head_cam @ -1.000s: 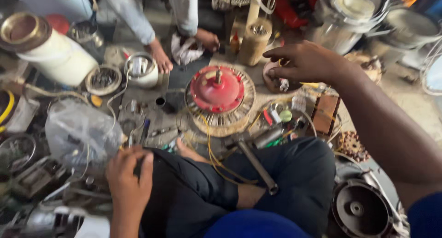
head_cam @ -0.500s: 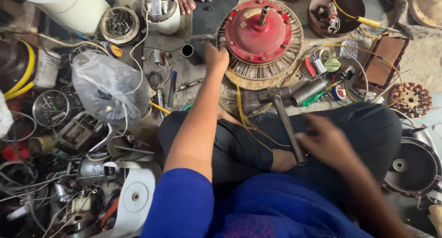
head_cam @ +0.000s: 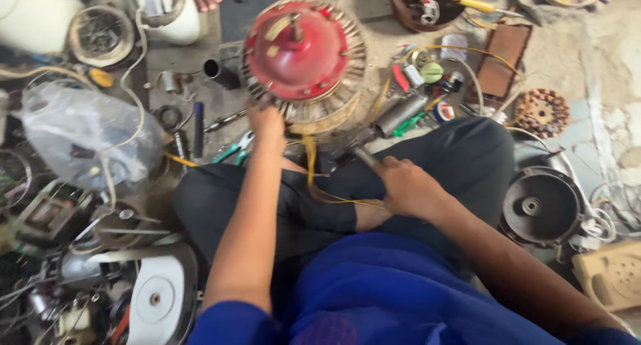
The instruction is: The person assembles an electrical motor by placing a red circular component onto a stator, then uses a hammer and screwdriver to secure it. They then connect wires to the motor terminals.
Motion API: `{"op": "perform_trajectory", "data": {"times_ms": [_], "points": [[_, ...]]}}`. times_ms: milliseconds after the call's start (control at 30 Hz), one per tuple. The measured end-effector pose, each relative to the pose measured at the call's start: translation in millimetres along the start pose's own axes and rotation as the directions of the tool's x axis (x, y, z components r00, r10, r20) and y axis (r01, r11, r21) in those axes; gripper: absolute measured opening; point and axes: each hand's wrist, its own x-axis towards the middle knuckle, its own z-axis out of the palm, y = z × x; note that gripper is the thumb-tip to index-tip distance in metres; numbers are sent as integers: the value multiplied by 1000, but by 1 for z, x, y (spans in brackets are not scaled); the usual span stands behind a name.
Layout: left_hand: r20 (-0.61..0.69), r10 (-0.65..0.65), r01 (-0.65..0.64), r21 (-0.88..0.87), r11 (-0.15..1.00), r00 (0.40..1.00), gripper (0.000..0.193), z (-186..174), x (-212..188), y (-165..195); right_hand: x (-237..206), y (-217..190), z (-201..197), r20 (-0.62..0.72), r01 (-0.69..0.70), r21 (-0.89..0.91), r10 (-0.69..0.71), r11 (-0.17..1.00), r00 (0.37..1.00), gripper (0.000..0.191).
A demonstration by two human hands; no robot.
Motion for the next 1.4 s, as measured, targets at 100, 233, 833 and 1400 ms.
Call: {"op": "perform_trajectory", "data": {"times_ms": [100, 233, 833, 1400], "points": [[23, -219, 220, -139, 966, 976, 44, -18, -16, -2, 1, -6, 7, 8, 66, -66, -66, 996, 998, 53], [103, -83, 84, -10, 996, 991, 46, -33, -19, -7, 15, 12, 20, -131, 161, 151, -141, 975, 981, 27], [500, 573, -760, 402, 510, 649, 91, -37, -13, 73, 119, 92, -23, 71, -227, -350, 267, 909, 961, 28], [398, 418, -538, 260, 802, 816, 94, -37, -3, 37, 151, 106, -9, 148, 167, -480, -108, 861, 983, 11]]}}
